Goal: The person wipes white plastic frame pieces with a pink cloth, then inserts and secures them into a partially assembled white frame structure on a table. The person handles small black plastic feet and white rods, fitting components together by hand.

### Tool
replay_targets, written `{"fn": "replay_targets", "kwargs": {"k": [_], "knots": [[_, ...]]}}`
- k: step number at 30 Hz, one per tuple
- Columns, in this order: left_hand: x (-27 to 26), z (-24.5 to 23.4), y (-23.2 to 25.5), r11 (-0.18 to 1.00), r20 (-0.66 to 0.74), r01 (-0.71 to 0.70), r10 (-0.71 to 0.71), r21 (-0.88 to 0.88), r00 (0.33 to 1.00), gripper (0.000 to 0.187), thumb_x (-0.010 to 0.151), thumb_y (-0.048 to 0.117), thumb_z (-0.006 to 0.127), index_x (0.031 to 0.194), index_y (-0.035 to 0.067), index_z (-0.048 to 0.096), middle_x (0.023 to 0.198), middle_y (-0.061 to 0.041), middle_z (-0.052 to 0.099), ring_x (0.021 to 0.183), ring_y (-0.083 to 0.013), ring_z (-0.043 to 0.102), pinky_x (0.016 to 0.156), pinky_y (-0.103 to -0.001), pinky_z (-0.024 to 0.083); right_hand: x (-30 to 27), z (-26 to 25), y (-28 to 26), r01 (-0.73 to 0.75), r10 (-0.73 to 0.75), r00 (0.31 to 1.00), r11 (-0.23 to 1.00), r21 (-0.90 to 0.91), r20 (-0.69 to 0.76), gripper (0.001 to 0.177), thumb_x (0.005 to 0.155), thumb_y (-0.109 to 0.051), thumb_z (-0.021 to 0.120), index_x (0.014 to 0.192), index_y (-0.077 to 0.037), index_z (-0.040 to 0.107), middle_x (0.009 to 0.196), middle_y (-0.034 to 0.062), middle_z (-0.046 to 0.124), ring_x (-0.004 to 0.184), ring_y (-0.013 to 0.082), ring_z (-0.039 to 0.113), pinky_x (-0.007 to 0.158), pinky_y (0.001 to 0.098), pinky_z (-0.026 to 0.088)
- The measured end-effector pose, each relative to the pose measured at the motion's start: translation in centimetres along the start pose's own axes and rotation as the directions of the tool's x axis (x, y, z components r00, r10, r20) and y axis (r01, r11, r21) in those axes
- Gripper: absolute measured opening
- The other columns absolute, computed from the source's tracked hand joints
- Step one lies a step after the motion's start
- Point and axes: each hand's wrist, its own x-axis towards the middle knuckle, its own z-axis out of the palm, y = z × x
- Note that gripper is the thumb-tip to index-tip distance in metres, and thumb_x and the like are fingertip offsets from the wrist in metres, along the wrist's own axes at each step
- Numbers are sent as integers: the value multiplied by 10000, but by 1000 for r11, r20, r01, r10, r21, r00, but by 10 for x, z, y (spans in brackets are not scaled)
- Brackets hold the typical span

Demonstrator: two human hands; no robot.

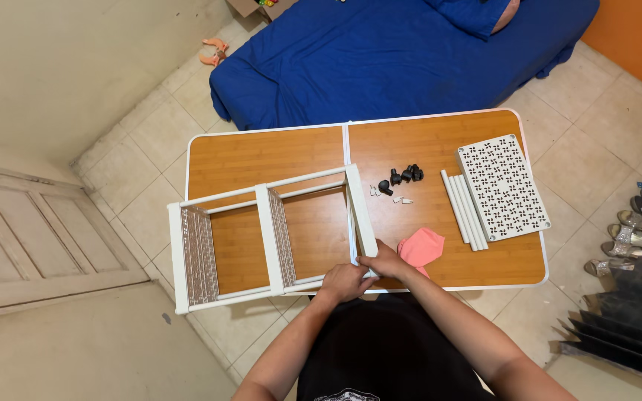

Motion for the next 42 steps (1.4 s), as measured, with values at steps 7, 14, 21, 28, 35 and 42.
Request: {"fn": "replay_targets", "kwargs": {"k": [7, 14, 21, 28, 35, 42], "knots": [[-1, -1, 2, 1000, 22, 11, -12, 12, 1000, 410, 937, 485, 637, 943, 87, 735, 837, -193, 726, 815, -413, 697, 755, -542, 555, -5, 6, 2, 41, -44, 996, 998, -37, -80, 640, 802, -197, 670, 1390, 5, 517, 1225, 184, 708, 1133, 275, 684, 969, 355, 522], [-1, 1, -2, 1000, 58, -3, 3, -6, 998, 449, 928, 515, 644, 905, 77, 744, 812, -191, 725, 797, -414, 700, 755, -537, 562, -13, 9, -5, 54, -62, 992, 996, -69, -108, 638, 797, -216, 663, 1376, 12, 520, 1192, 201, 723, 1108, 303, 709, 959, 374, 545], [6, 9, -9, 999, 23, -38, 38, 4, 999, 407, 927, 480, 624, 997, 98, 747, 844, -206, 721, 802, -432, 697, 754, -555, 555, -30, 5, -37, 1, -34, 982, 985, -172, -184, 621, 773, -207, 667, 1376, -83, 579, 1143, 204, 745, 1075, 333, 722, 948, 398, 556], [7, 14, -12, 999, 40, 18, -20, 37, 999, 405, 910, 469, 633, 963, 87, 757, 877, -199, 735, 829, -418, 708, 780, -543, 570, -49, 5, -57, 84, -185, 951, 927, -366, -248, 785, 776, -222, 665, 1487, -16, 400, 945, 261, 744, 899, 403, 739, 849, 457, 582], [9, 10, -6, 992, 116, 111, -117, 56, 986, 454, 918, 501, 627, 936, 75, 782, 897, -203, 734, 861, -408, 710, 819, -525, 571, -50, 7, -54, 106, -226, 934, 915, -390, -276, 782, 782, -243, 676, 1479, -16, 405, 916, 271, 734, 873, 430, 727, 833, 498, 575], [9, 12, -10, 999, 62, 32, -35, 44, 997, 442, 894, 492, 628, 922, 75, 774, 878, -202, 738, 847, -409, 712, 811, -523, 569, -44, 7, -50, 82, -189, 944, 928, -364, -270, 751, 781, -237, 694, 1455, -29, 440, 1006, 270, 732, 955, 423, 717, 877, 486, 562]]}}
